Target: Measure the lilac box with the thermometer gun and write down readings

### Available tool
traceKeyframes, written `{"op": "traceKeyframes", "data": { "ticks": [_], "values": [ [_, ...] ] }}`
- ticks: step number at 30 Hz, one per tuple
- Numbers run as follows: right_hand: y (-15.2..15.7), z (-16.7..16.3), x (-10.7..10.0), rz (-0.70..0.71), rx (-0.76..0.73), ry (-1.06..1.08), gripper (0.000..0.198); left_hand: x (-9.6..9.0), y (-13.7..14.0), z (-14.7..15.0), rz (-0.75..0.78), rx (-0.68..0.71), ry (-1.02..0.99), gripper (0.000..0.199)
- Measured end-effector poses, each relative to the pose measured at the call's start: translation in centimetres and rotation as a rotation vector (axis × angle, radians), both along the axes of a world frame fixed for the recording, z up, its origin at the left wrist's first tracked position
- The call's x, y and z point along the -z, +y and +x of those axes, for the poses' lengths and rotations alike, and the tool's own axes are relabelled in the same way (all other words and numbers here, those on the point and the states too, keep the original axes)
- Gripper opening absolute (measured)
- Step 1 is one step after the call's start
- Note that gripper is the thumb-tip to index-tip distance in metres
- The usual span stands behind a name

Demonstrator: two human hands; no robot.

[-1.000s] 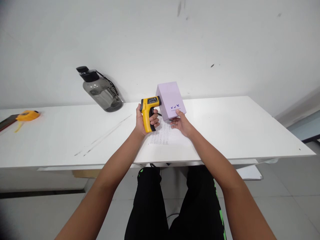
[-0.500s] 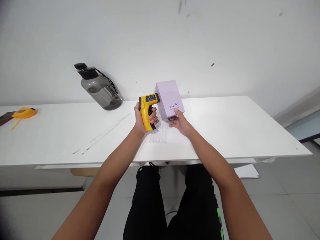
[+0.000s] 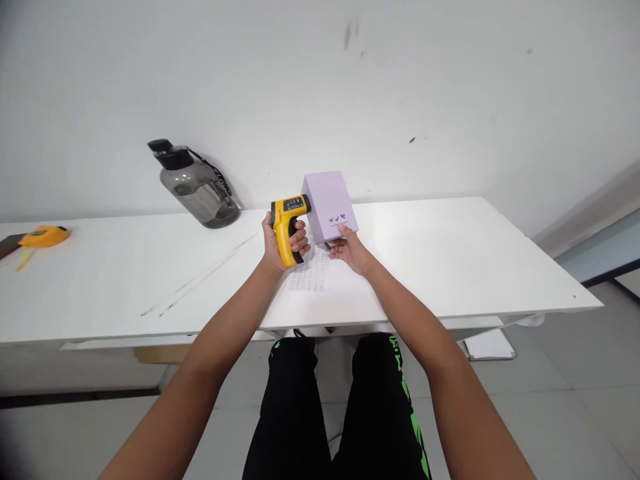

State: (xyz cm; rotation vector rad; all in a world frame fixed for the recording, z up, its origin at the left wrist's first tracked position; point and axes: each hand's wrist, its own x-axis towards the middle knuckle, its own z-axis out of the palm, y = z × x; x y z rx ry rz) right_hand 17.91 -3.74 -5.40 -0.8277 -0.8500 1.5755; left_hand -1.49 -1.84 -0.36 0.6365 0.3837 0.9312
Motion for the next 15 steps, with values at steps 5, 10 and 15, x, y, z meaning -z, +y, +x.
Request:
{"op": "traceKeyframes", "data": {
  "ticks": [5, 10, 15],
  "values": [
    [0.16, 0.03, 0.24, -0.013, -0.003, 0.010, 0.063, -0.32, -0.18, 0.02, -0.026, -0.003, 0.004, 0.087],
    [0.17, -0.06, 0.25, -0.010, 0.005, 0.010, 0.063, -0.15, 0.02, -0.14, -0.038, 0.007, -0.002, 0.086],
    [0.18, -0.19, 0.26, 0.000, -0.004, 0.002, 0.063, 0.11, 0.19, -0.35, -0.040, 0.014, -0.006, 0.085]
  ]
}}
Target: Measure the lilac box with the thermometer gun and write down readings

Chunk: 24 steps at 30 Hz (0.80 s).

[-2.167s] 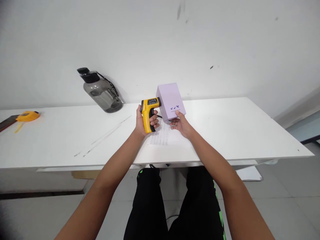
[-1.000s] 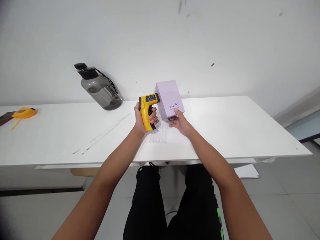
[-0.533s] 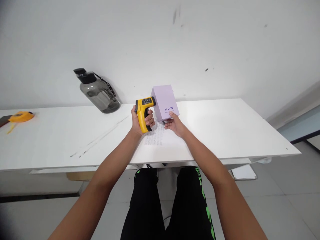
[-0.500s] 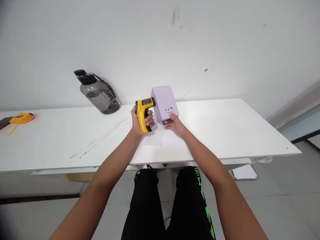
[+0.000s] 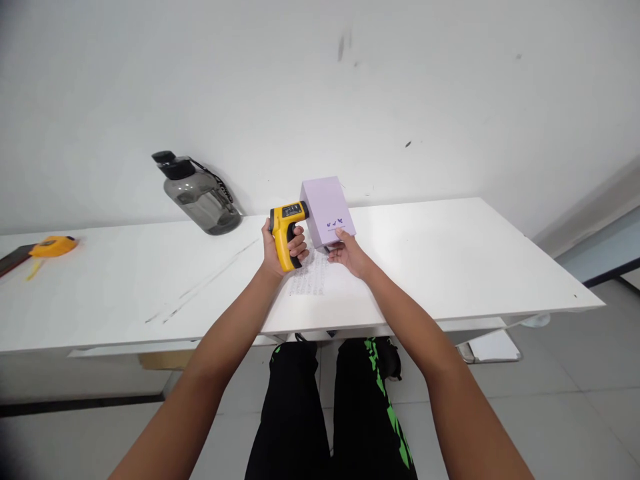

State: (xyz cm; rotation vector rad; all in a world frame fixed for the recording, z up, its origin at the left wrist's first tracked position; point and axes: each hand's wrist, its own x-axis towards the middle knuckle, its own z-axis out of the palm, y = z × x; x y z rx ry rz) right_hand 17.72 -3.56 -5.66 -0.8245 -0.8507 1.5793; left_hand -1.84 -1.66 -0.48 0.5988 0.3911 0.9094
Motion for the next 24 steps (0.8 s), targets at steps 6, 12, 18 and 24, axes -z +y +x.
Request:
{"op": "traceKeyframes", "data": {
  "ticks": [6, 12, 18, 24],
  "values": [
    [0.01, 0.05, -0.06, -0.009, 0.005, 0.005, 0.064, -0.03, -0.04, 0.06, -0.007, 0.006, -0.004, 0.085],
    [0.00, 0.01, -0.10, -0.023, 0.012, 0.006, 0.057, -0.06, -0.04, 0.08, 0.004, 0.004, 0.008, 0.085],
    [-0.09, -0.01, -0.12, -0.017, 0.012, 0.012, 0.054, -0.19, -0.05, -0.11, -0.038, 0.009, 0.023, 0.078],
    [-0.20, -0.08, -0.23, -0.021, 0.026, 0.001, 0.052, -0.27, -0.03, -0.36, -0.050, 0.018, 0.021, 0.077]
  ]
}}
